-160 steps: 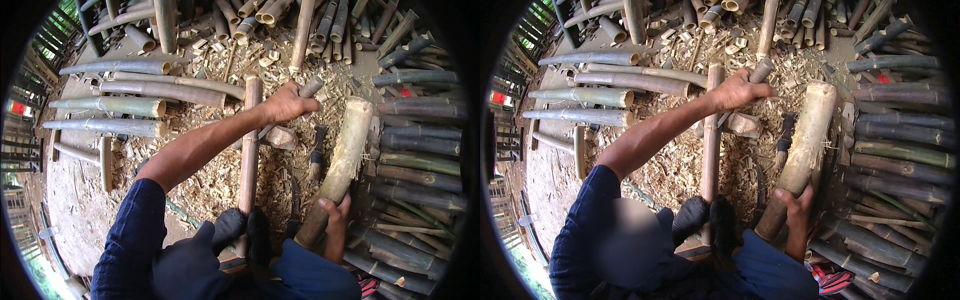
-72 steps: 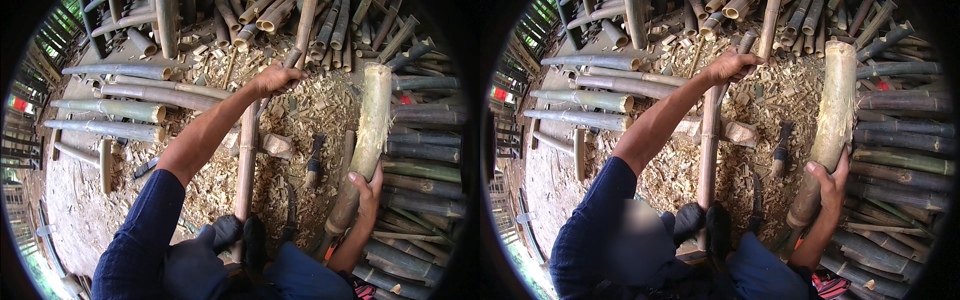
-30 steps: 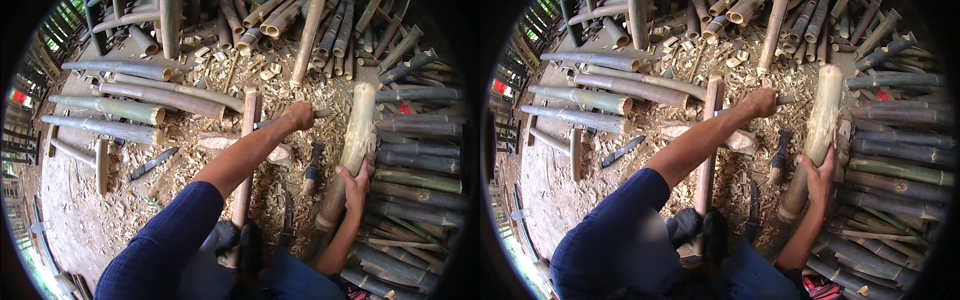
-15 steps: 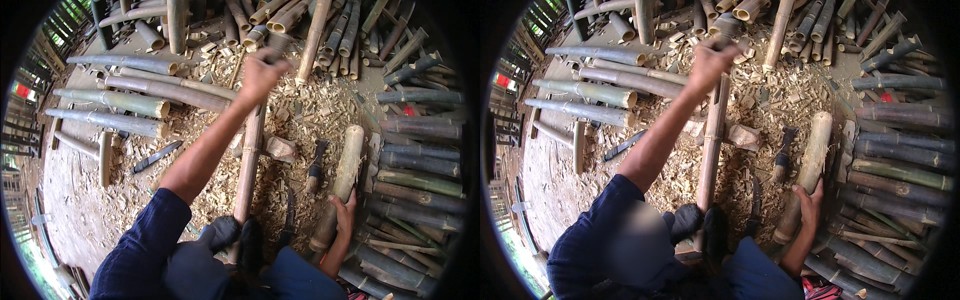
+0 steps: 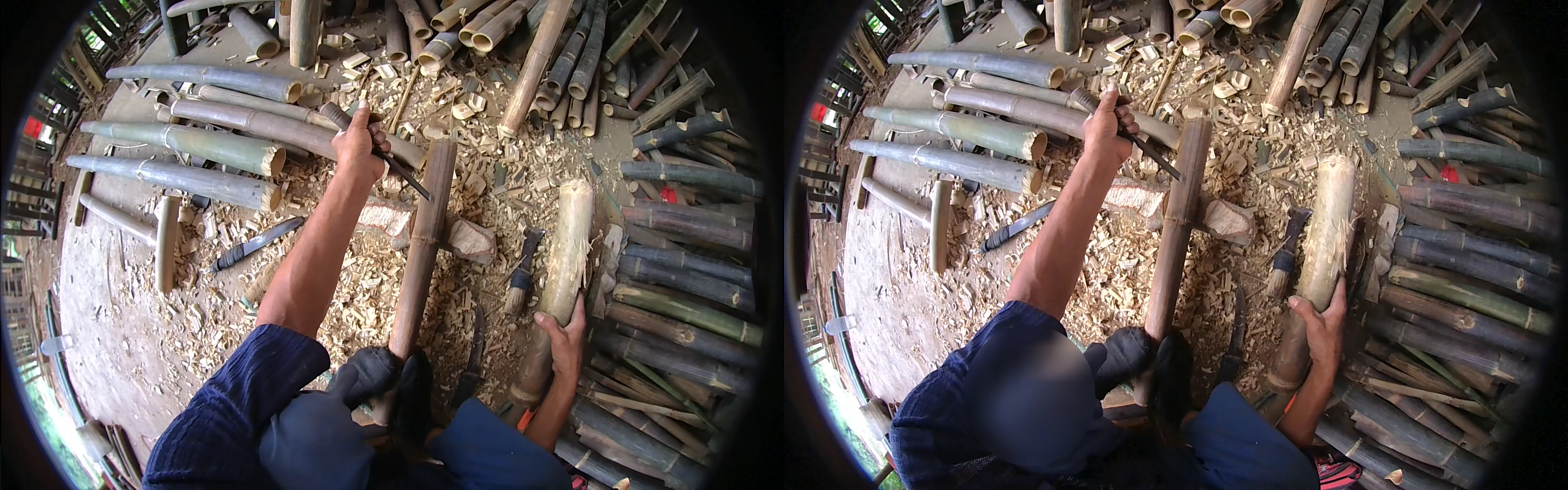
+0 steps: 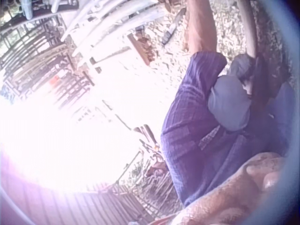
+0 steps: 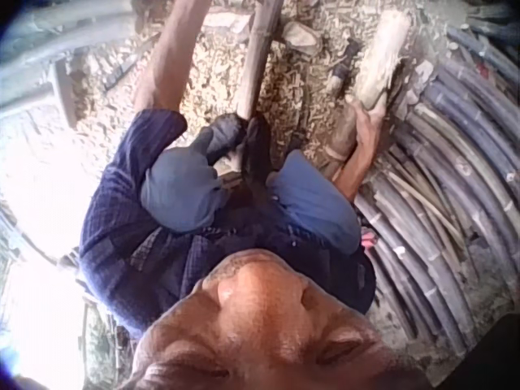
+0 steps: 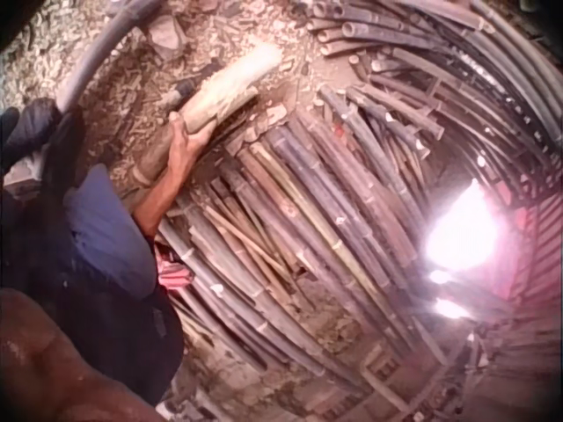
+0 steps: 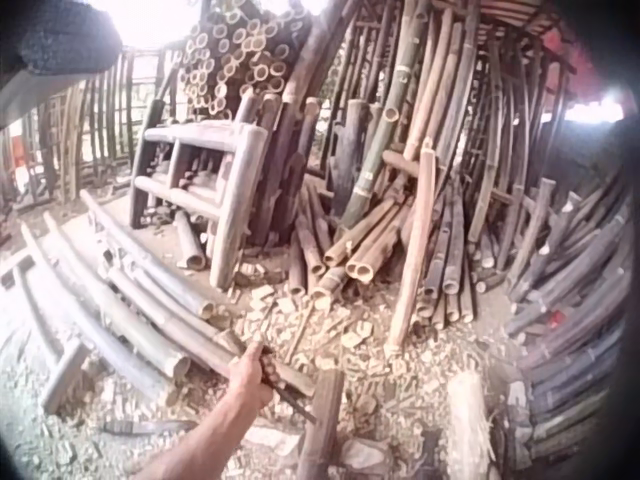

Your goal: The person uses a wooden mallet and a blade to split a bamboo stalk into strips, then shaves the inner surface of a bamboo strip with a hand blade.

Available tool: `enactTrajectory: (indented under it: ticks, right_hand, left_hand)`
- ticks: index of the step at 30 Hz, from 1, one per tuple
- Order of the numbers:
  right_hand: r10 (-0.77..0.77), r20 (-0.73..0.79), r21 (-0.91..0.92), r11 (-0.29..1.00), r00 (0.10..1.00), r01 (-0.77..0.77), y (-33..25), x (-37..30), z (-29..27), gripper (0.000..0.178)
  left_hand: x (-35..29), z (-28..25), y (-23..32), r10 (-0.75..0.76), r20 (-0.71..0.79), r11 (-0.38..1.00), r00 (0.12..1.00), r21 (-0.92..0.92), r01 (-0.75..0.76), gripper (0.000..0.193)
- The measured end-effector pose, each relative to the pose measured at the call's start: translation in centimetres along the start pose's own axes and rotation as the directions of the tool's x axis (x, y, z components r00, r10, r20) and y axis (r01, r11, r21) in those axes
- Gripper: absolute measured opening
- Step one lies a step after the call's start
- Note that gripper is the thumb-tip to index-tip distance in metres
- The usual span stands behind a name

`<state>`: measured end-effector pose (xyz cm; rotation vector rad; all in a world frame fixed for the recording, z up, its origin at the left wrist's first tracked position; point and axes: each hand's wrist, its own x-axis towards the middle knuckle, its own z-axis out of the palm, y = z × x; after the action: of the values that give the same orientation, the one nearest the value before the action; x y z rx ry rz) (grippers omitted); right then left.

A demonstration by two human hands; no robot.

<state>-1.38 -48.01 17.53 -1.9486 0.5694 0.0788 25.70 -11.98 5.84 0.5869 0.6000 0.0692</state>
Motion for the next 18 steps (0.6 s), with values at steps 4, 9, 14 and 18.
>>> enactTrajectory:
  ticks: [4,9,14,18]
  right_hand:
    - [-0.020,0.021,-0.020,1.000,1.000,0.020,-0.8,-0.3,0.4,0.093]
    - [-0.061,0.031,-0.020,0.998,0.998,0.062,-0.9,-0.2,0.5,0.093]
    - [-0.103,0.037,-0.012,0.995,0.994,0.103,-1.6,-0.1,0.5,0.098]
    - [-0.080,0.025,-0.052,0.995,0.996,0.081,-1.6,-0.5,0.1,0.101]
  left_hand:
    - [-0.4,0.3,0.2,0.012,0.060,1.000,0.998,0.008,-0.013,0.032]
    - [-2.2,2.0,-0.7,0.030,0.054,0.999,0.998,0.023,-0.031,0.031]
    - [-2.9,1.6,0.8,0.072,0.057,0.993,0.996,0.086,-0.077,0.029]
    - [-4.3,-0.5,1.1,0.037,0.086,0.990,0.996,0.132,-0.048,0.032]
